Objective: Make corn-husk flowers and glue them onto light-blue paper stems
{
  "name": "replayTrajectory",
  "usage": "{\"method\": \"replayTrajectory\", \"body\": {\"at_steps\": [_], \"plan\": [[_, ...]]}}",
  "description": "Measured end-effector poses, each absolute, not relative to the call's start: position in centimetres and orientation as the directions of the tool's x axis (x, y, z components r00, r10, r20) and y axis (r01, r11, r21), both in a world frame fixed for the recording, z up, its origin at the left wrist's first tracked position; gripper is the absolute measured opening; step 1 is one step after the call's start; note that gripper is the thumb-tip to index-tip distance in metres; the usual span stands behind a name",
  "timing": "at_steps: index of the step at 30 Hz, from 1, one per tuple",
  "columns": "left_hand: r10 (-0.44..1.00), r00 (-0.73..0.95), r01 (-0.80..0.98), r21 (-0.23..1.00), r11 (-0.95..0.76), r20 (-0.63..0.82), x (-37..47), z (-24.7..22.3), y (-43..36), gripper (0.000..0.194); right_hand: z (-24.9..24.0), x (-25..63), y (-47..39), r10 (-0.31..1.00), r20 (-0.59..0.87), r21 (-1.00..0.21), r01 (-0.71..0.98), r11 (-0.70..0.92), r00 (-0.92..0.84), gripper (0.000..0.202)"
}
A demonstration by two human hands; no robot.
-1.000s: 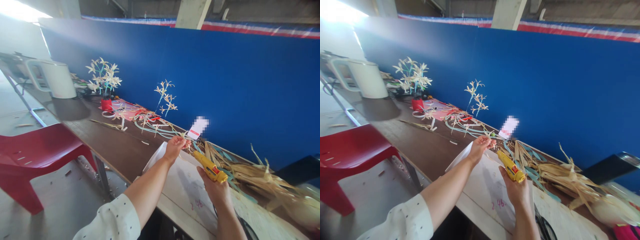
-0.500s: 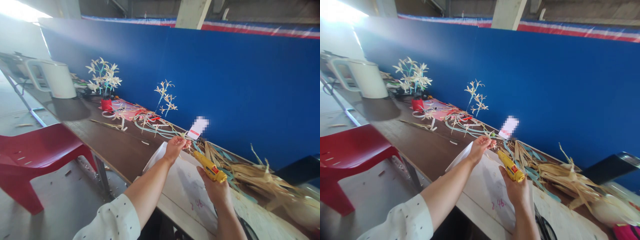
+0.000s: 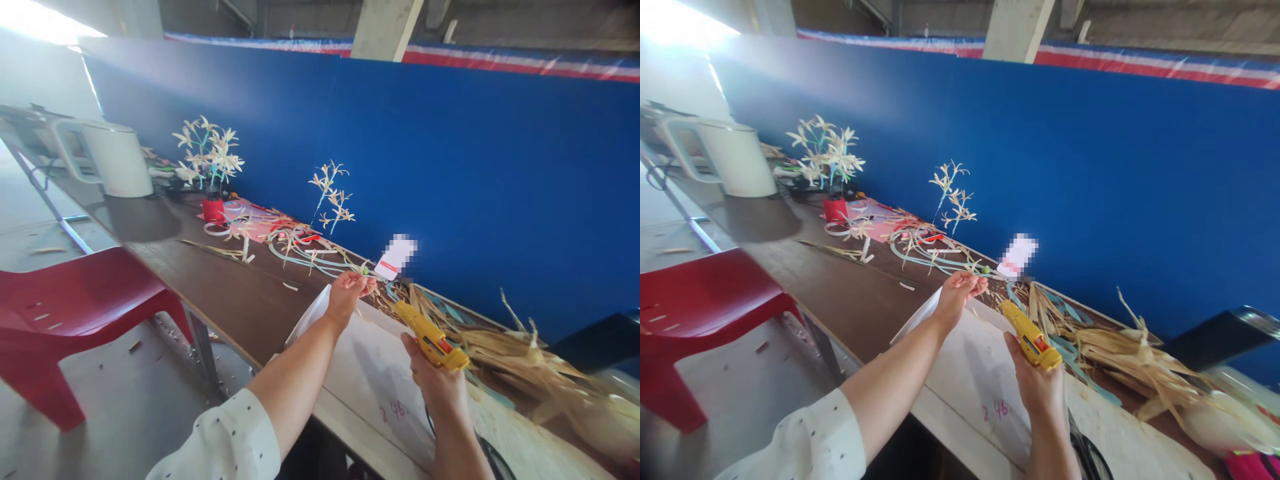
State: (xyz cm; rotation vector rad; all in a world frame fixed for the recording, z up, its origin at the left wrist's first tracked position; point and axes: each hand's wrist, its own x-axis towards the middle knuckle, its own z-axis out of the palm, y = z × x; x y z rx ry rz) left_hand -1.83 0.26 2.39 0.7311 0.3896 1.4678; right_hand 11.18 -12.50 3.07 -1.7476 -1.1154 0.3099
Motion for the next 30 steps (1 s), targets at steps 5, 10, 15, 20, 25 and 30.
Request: {"method": "replayTrajectory", "body": {"at_steps": [5,10,15,20,25,30], "plan": [[0.970,0.122,-0.740,0.671,-0.053,0.212,-1.87,2.53,-0.06,0.035,3.58,11.25,-12.60,0.848,0.171,-0.844,0.519,-0.137,0.502,0.041],[0.964,0.138,-0.731,0.680,-0.056,0.228,-1.71,2.35,-0.05,0.035,3.70,11.05,-12.59,0.854,0.160,-0.803,0.568,-0.178,0.495,0.044],[0.964,0.142,-0.725,0.686,-0.053,0.225,-1.66,2.37,0.02,0.035,3.53,11.00,-12.37,0.856,0.182,-0.766,0.616,-0.185,0.484,0.045],[0.961,0.150,-0.720,0.692,-0.054,0.231,-1.76,2.57,-0.18,0.035,3.49,10.86,-12.30,0.845,0.203,-0.757,0.627,-0.185,0.495,0.043],[0.960,0.154,-0.725,0.687,-0.050,0.233,-1.66,2.46,-0.11,0.036,3.35,10.81,-12.24,0.820,0.220,-0.761,0.619,-0.195,0.529,0.043],[0.961,0.158,-0.721,0.692,-0.045,0.227,-1.53,2.28,0.08,0.036,3.40,10.92,-12.17,0.825,0.203,-0.763,0.613,-0.204,0.527,0.044]]}}
